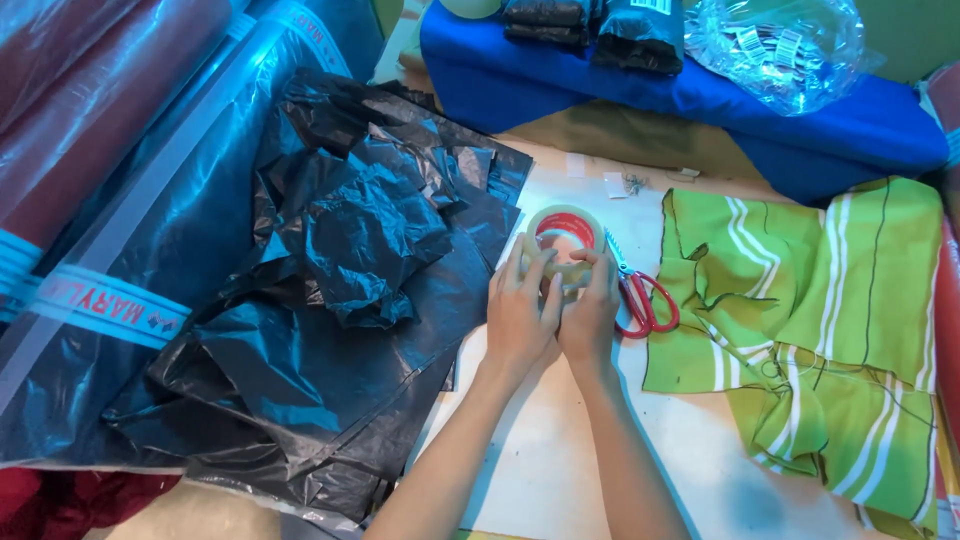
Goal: The person places a barcode label on a black plastic bag and sets it aside. They then use red-handled scissors to cut a piece of green and white striped fabric along a marked line on a wooden table.
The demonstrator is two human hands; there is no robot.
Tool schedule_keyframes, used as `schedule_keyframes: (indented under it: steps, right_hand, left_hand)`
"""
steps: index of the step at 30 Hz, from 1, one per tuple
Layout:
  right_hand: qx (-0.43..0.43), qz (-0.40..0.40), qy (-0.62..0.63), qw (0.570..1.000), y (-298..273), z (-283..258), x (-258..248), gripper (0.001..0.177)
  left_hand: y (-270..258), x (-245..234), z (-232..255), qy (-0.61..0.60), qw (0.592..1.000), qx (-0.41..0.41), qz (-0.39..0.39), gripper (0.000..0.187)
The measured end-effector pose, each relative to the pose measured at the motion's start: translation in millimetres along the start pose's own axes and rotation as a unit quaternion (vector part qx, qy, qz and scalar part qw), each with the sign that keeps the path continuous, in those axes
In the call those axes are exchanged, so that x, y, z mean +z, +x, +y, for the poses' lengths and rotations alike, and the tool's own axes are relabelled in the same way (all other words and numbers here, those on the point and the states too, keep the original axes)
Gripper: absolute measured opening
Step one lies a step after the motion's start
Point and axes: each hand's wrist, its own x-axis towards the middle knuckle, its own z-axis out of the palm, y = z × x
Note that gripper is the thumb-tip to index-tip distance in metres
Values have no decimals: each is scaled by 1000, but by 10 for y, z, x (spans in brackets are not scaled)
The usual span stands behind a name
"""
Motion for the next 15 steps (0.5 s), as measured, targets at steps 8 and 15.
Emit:
schedule_keyframes:
  steps: [8,15]
  right_hand:
    - [-103,-24,51,993,59,-726,181,36]
    - [-148,-126,133,972,-46,-1659,968,44]
  left_hand:
    - [219,-1041,166,7,999,-24,46,32]
    - [283,-2062,-284,81,984,-91,126,32]
